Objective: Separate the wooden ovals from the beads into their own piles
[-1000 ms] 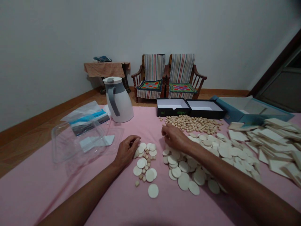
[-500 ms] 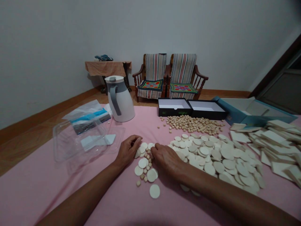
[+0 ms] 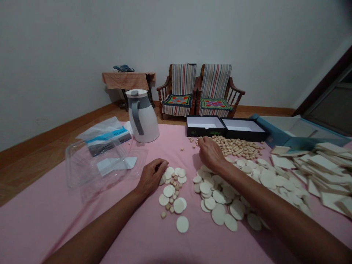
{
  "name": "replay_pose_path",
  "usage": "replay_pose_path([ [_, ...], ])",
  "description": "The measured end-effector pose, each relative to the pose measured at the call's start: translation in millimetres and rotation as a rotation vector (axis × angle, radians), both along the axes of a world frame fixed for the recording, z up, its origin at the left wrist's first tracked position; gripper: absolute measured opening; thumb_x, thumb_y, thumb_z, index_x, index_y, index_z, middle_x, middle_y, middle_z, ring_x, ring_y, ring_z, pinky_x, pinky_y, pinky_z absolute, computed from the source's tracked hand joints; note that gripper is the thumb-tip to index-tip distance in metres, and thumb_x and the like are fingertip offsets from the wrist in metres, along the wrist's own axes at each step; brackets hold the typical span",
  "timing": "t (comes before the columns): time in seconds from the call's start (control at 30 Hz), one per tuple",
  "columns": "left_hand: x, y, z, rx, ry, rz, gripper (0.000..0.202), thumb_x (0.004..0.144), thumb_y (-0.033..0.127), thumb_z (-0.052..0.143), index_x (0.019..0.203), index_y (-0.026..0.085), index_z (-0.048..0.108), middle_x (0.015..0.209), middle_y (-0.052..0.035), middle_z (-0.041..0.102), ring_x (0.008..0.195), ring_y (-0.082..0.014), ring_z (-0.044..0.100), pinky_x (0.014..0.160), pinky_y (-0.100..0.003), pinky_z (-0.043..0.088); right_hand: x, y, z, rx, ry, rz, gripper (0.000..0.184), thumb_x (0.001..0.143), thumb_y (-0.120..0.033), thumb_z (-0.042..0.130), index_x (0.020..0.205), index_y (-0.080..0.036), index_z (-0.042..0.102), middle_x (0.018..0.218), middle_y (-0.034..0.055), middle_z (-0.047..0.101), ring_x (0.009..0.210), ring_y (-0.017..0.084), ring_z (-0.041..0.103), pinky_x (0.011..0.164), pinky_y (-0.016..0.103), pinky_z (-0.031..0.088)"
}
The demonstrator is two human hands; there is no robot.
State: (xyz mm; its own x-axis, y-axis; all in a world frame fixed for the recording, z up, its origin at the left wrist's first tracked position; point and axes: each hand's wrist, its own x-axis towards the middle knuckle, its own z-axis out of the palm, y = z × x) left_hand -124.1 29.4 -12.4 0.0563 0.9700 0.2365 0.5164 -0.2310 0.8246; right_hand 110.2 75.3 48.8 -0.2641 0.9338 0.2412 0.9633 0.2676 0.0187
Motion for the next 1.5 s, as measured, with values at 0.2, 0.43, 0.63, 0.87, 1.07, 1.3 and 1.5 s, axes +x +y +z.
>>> replay_pose_path([
  [0.2,0.3,0.1,-0.1,-0.006,-0.011,-0.009,0.035,0.089,0.045,0.048,0.089,0.016,0.068,0.077,-0.0034,0.069,0.073,-0.0173,0.063,0.064,-0.025,0.047,-23.3,-21.2,-9.7,-0.265,0.171,0.396,0.023,0.078,-0.011,0.054,0.100,-0.017,0.062,0.099,0.0083,0.060,0.094,0.020,0.055,0.074,0.027,0.039],
  [0.43,-0.6,0.2,0.1,0.002,-0.017,-0.027,0.033,0.089,0.043,0.049,0.089,0.016,0.068,0.079,-0.0035,0.069,0.073,-0.0168,0.062,0.066,-0.025,0.048,-40.3,-35.9,-24.5,-0.347,0.215,0.424,0.021,0.076,-0.011,0.052,0.095,-0.015,0.061,0.096,0.0083,0.059,0.091,0.018,0.053,0.073,0.026,0.038],
  [0.63,-0.7,1.8,-3.7,-0.010,-0.033,-0.017,0.036,0.088,0.046,0.048,0.088,0.015,0.068,0.076,-0.0035,0.068,0.071,-0.0169,0.062,0.063,-0.025,0.046,13.3,-37.3,20.9,-0.384,0.143,0.388,0.026,0.074,-0.014,0.056,0.099,-0.015,0.062,0.098,0.0096,0.059,0.091,0.020,0.054,0.076,0.028,0.039],
  [0.87,1.1,1.2,0.0,-0.020,-0.014,-0.001,0.036,0.088,0.046,0.048,0.088,0.016,0.068,0.076,-0.0030,0.068,0.071,-0.0173,0.061,0.063,-0.025,0.046,39.9,-54.7,46.9,-0.467,0.084,0.440,0.026,0.077,-0.018,0.058,0.103,-0.019,0.063,0.102,0.0088,0.062,0.095,0.021,0.055,0.082,0.030,0.039],
  [1.07,-0.2,0.5,-0.1,-0.020,-0.015,-0.007,0.037,0.088,0.047,0.048,0.088,0.016,0.068,0.076,-0.0036,0.068,0.071,-0.0176,0.061,0.062,-0.025,0.045,-26.0,-67.4,2.2,-0.455,0.087,0.476,0.023,0.083,-0.011,0.047,0.101,-0.016,0.061,0.094,0.0098,0.065,0.084,0.019,0.060,0.066,0.027,0.037],
  [1.3,-1.5,2.5,-4.8,-0.015,-0.016,-0.008,0.037,0.088,0.048,0.048,0.088,0.016,0.068,0.076,-0.0038,0.069,0.072,-0.0179,0.062,0.063,-0.026,0.046,-37.6,-68.5,-12.8,-0.352,0.023,0.521,0.018,0.085,-0.014,0.047,0.097,-0.015,0.060,0.090,0.0101,0.067,0.081,0.021,0.062,0.064,0.029,0.036],
  [1.5,-0.4,2.1,-2.0,-0.018,-0.016,-0.006,0.037,0.088,0.047,0.048,0.087,0.016,0.068,0.077,-0.0042,0.069,0.073,-0.0181,0.062,0.063,-0.026,0.046,-5.4,-16.9,12.6,-0.221,0.020,0.151,0.020,0.082,-0.012,0.049,0.097,-0.014,0.061,0.096,0.0129,0.067,0.088,0.024,0.061,0.068,0.030,0.038],
])
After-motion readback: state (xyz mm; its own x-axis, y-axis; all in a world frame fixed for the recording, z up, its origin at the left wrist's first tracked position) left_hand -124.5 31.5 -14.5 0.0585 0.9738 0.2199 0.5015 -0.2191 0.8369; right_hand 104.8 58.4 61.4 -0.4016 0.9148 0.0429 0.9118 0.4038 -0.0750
